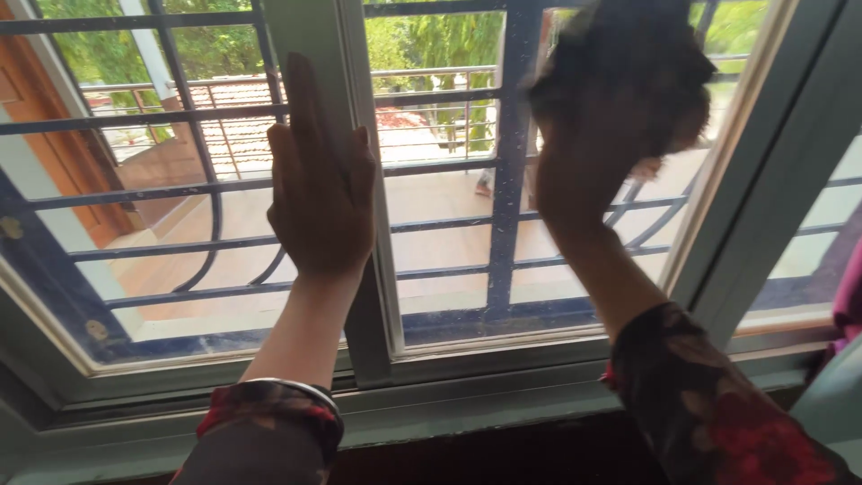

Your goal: Cleaning a glass window with a cloth.

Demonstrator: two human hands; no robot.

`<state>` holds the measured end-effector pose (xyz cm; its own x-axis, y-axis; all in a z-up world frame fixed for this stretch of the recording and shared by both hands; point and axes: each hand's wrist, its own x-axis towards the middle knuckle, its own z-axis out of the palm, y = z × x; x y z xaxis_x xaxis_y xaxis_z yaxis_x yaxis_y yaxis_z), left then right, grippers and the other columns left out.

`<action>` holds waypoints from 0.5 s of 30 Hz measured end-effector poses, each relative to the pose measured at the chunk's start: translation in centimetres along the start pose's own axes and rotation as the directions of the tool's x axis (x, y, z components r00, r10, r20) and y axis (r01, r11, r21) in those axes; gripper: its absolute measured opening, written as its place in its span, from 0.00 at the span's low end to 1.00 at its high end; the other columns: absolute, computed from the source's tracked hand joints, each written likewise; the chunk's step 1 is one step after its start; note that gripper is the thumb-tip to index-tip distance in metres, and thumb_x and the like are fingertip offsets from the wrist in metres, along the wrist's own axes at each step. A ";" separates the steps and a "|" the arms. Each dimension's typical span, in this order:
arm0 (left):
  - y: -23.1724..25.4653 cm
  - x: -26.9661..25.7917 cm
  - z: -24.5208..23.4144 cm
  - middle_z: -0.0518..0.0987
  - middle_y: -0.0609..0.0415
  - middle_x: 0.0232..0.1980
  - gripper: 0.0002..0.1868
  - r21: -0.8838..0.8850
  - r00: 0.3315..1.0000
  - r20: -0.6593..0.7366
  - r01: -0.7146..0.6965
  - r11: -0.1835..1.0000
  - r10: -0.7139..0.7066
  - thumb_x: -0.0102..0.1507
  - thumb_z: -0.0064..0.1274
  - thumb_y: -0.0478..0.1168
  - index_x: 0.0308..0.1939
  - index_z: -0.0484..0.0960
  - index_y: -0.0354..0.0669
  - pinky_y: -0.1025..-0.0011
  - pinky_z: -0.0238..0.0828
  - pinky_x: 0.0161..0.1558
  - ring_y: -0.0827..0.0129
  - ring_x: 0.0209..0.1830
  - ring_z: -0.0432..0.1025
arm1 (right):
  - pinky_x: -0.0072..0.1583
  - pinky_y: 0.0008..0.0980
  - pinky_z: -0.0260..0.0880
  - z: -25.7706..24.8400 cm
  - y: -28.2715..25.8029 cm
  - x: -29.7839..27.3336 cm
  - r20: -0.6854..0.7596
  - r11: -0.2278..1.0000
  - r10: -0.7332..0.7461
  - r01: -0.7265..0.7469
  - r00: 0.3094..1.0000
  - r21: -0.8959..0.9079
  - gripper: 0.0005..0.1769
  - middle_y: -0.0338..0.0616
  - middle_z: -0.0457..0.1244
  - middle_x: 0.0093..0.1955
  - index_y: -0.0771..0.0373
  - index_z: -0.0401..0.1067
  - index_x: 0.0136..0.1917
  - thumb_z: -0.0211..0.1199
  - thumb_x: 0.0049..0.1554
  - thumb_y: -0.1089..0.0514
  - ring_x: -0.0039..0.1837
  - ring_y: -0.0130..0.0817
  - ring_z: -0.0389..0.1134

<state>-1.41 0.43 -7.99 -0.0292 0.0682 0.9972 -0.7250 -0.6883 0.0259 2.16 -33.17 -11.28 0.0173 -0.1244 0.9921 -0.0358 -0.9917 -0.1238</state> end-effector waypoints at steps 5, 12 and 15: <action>-0.9 -1.1 0.2 0.73 0.45 0.64 0.29 -0.030 1.000 0.006 -0.008 1.000 0.008 0.84 0.35 0.55 0.83 0.45 0.53 0.71 0.84 0.47 0.59 0.56 0.78 | 0.79 0.66 0.32 -9.0 -16.0 1.0 0.166 0.974 -0.214 0.199 0.963 0.105 0.30 0.65 0.43 0.85 0.61 0.56 0.83 0.50 0.73 0.49 0.85 0.66 0.37; -0.2 -1.8 -1.6 0.74 0.45 0.56 0.37 0.078 0.999 0.050 0.018 0.997 -0.022 0.79 0.46 0.61 0.84 0.49 0.54 0.65 0.78 0.35 0.58 0.46 0.77 | 0.80 0.59 0.50 -13.8 -13.5 -1.5 0.289 0.839 -0.522 0.424 0.802 0.340 0.28 0.52 0.60 0.78 0.58 0.67 0.77 0.59 0.65 0.53 0.81 0.53 0.56; 0.1 -3.1 -2.0 0.73 0.48 0.51 0.38 0.102 0.997 0.076 0.021 0.995 -0.029 0.78 0.48 0.60 0.84 0.49 0.55 0.66 0.78 0.34 0.61 0.44 0.76 | 0.71 0.56 0.60 -12.1 -5.1 -5.4 0.259 0.930 -0.369 0.354 0.893 0.102 0.14 0.56 0.64 0.62 0.62 0.71 0.60 0.59 0.60 0.60 0.68 0.58 0.62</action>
<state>-2.80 1.62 -11.26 0.0447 0.0330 0.9985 -0.6515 -0.7567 0.0542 -9.87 -27.02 -15.77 0.2879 0.2459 0.9256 0.0744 -0.9693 0.2344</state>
